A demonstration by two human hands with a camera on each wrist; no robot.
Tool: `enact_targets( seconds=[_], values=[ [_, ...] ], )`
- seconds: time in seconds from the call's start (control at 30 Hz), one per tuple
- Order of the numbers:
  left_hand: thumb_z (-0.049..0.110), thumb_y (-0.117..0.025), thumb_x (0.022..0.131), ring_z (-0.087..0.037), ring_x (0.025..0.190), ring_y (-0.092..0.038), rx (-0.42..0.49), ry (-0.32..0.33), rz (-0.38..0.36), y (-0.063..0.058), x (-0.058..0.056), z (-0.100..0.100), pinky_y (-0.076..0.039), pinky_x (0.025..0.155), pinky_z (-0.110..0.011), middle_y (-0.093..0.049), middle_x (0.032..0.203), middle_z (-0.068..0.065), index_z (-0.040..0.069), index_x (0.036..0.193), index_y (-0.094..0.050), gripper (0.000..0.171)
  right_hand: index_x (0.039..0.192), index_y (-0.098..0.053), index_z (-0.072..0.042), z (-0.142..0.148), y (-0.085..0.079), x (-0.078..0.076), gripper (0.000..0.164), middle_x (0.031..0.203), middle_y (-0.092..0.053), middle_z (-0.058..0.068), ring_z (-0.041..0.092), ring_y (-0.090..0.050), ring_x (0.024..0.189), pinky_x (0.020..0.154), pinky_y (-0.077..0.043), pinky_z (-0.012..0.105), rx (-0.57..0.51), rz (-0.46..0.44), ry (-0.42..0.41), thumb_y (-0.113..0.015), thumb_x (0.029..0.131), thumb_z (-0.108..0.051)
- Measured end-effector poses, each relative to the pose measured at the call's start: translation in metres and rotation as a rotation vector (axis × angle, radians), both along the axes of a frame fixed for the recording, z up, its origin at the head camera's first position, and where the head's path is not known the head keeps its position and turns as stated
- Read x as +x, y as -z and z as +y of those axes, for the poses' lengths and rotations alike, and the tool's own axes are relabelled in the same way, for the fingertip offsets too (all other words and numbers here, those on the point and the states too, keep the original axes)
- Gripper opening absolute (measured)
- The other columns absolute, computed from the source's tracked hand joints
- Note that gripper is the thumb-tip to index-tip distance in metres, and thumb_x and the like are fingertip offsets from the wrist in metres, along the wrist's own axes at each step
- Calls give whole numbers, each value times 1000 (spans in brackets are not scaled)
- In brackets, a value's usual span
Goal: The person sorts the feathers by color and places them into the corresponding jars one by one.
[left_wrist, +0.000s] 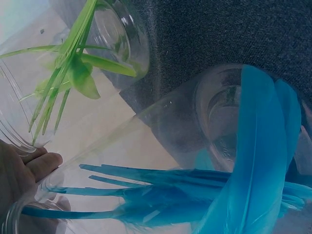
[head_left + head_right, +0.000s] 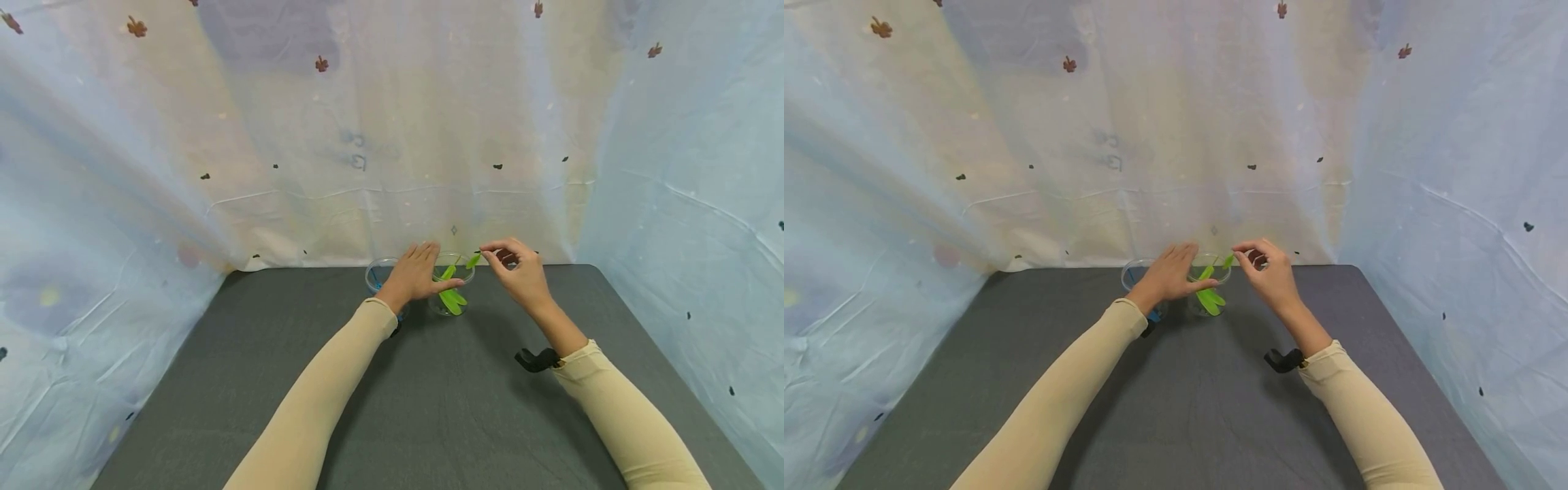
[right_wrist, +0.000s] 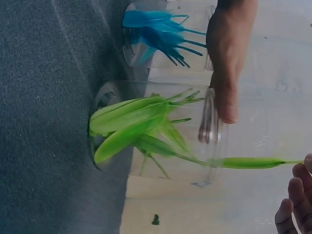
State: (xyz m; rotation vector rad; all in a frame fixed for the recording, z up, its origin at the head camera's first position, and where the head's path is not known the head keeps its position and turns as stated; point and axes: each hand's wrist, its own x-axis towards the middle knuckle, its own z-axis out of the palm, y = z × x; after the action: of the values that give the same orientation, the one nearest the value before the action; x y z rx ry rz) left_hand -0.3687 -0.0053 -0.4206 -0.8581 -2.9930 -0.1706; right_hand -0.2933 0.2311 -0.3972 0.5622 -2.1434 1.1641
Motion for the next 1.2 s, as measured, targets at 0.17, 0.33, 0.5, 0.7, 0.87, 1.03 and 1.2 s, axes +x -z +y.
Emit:
enact_targets(
  seconds=[0.17, 0.33, 0.5, 0.7, 0.87, 1.03, 1.2],
  values=[
    [90, -35, 96, -23, 167, -12, -9, -9, -7, 0, 1, 1, -4, 137, -44, -15, 180, -7, 11, 174, -14, 113, 113, -80, 0, -2, 7, -10, 13, 106, -74, 15, 22, -66, 83, 73, -54, 16, 4, -7, -6, -75, 102, -4],
    [90, -35, 97, -23, 167, -13, -19, -11, 0, 1, 1, 1, -5, 137, -45, -15, 180, -7, 11, 174, -14, 113, 112, -80, 1, -3, 14, -18, 12, 104, -74, 15, 23, -67, 82, 73, -53, 14, -5, -26, -1, -75, 101, -2],
    [90, -35, 97, -24, 167, -13, -18, -9, 7, 0, 1, 1, -7, 137, -46, -16, 180, -8, 10, 174, -15, 113, 112, -80, 0, -4, 21, -23, 12, 105, -74, 17, 29, -68, 82, 73, -51, 12, -2, -43, 9, -75, 101, -4],
    [89, -35, 97, -24, 167, -13, -25, -5, 10, -1, 1, 1, -7, 137, -46, -16, 180, -9, 10, 174, -14, 113, 112, -80, 0, -6, 25, -28, 13, 108, -74, 18, 33, -70, 83, 73, -51, 11, -1, -73, 11, -76, 101, -6],
    [89, -35, 98, -24, 167, -13, -24, -6, 7, -1, 1, 1, -8, 137, -46, -16, 180, -9, 10, 174, -14, 112, 112, -80, 0, -8, 27, -29, 13, 107, -75, 18, 34, -71, 83, 73, -52, 12, 2, -94, 10, -76, 101, -6],
    [88, -37, 98, -24, 167, -13, -19, -8, 4, 0, 1, 1, -6, 137, -45, -16, 180, -8, 10, 174, -13, 112, 112, -80, -2, -9, 29, -31, 13, 107, -75, 17, 34, -72, 84, 74, -54, 15, 8, -112, 12, -76, 102, -8],
    [88, -39, 98, -24, 167, -14, -6, -5, 4, -1, 1, 1, -6, 137, -45, -17, 180, -9, 10, 174, -15, 111, 113, -79, -2, -9, 30, -32, 13, 108, -76, 17, 33, -72, 84, 74, -55, 18, 8, -131, 22, -77, 102, -9]
  ],
)
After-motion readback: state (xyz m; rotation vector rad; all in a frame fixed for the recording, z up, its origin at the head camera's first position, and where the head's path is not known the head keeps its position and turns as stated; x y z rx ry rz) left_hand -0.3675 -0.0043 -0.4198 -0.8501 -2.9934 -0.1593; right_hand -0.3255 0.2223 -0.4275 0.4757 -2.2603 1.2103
